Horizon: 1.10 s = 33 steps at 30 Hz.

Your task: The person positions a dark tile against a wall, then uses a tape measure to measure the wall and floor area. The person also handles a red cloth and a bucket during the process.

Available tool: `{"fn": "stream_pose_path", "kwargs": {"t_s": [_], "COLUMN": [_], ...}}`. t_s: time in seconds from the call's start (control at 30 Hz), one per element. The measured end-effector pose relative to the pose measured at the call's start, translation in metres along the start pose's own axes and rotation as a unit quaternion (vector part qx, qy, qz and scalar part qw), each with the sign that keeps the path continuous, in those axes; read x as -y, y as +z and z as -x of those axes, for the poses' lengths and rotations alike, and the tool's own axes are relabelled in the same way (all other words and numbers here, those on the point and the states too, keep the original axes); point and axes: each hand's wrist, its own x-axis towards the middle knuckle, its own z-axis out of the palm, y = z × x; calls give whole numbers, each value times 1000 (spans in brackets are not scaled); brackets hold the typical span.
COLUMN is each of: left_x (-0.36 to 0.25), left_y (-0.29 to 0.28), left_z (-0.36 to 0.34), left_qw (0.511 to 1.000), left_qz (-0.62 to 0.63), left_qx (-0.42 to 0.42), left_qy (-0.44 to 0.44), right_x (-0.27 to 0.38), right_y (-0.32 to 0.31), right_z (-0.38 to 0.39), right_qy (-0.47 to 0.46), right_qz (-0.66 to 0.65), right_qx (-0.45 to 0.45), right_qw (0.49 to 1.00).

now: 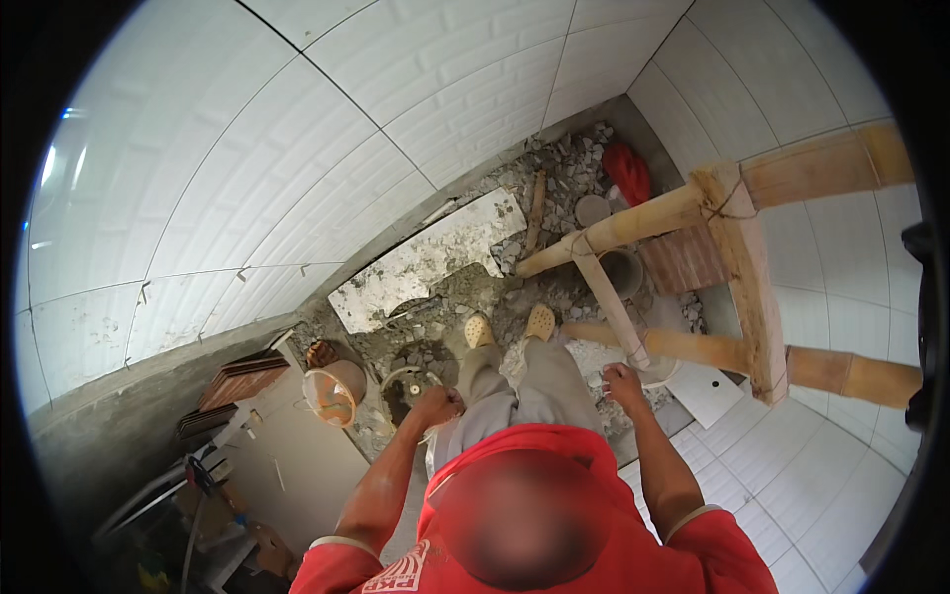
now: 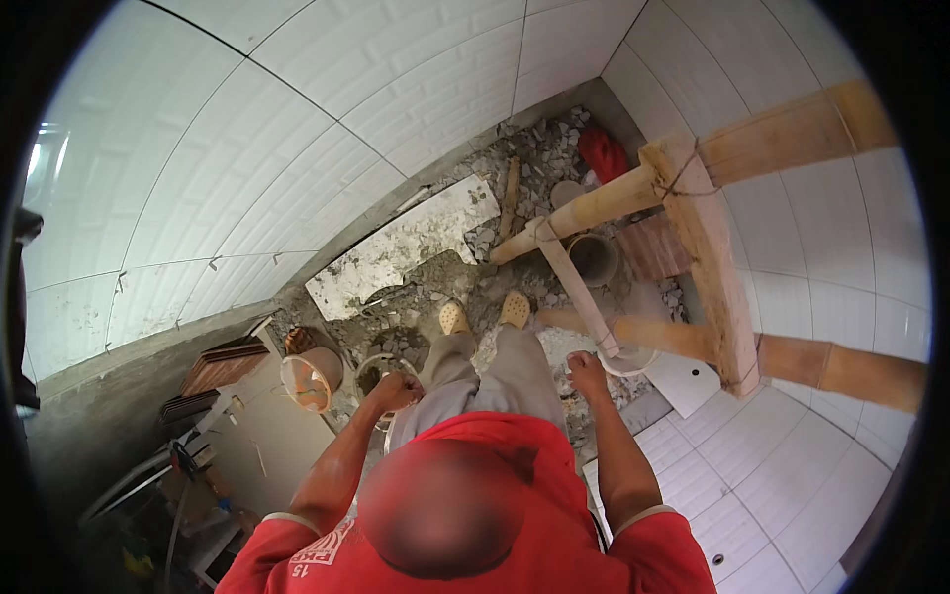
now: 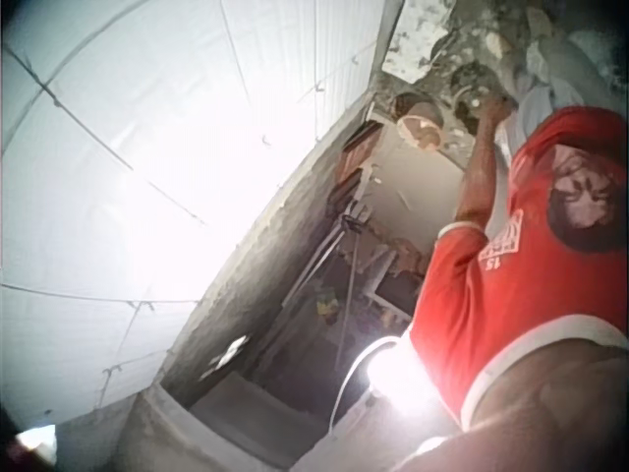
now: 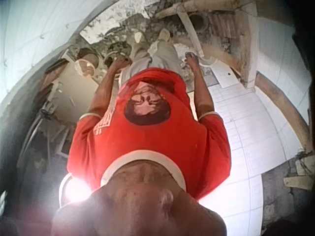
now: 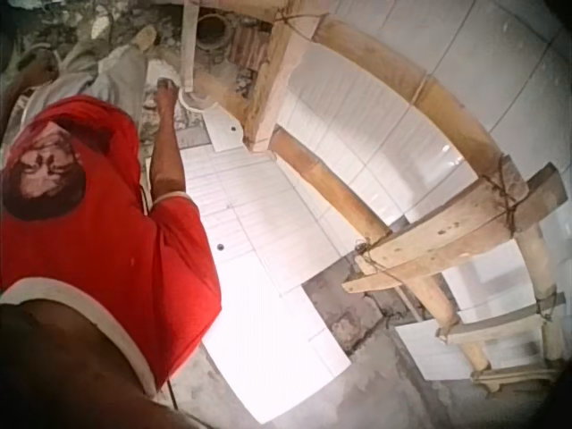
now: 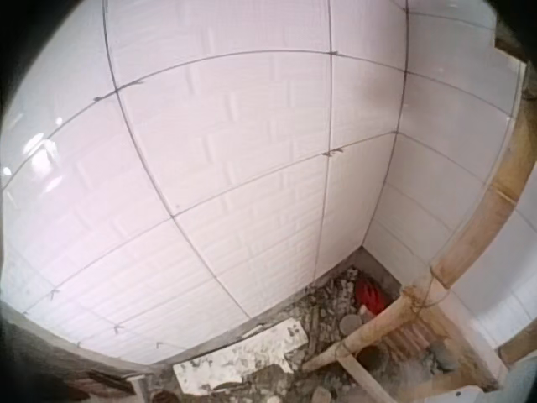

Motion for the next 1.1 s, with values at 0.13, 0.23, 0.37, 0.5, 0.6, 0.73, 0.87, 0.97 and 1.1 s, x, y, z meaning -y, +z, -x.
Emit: {"fn": "stream_pose_path", "kwargs": {"t_s": [0.13,0.23,0.37,0.5,0.6,0.73,0.87,0.97,1.1], "left_x": [-38,-50,-40,-12,13,40,51,50,46], "left_y": [-11,-29,-57,-90,-119,-152,-175,-187,-194], "left_z": [2,9,12,1,-6,-10,-14,-16,-14], "left_qw": [998,995,991,994,993,991,992,993,993], "left_qz": [49,64,39,27,-11,-66,-35,-27,-29], "left_qx": [26,55,55,45,61,83,89,92,100], "left_qy": [35,60,117,94,106,76,87,73,46], "right_x": [37,55,66,88,119,164,192,199,191], "right_y": [-9,0,34,83,117,135,146,158,169], "right_z": [-35,-52,-60,-58,-49,-20,5,8,4], "right_qy": [-20,-60,-94,-98,-98,-118,-155,-177,-211], "right_qz": [41,129,335,344,338,320,310,325,340], "right_qx": [40,58,102,124,157,211,194,177,169], "right_qw": [998,988,932,926,923,916,918,912,901]}}
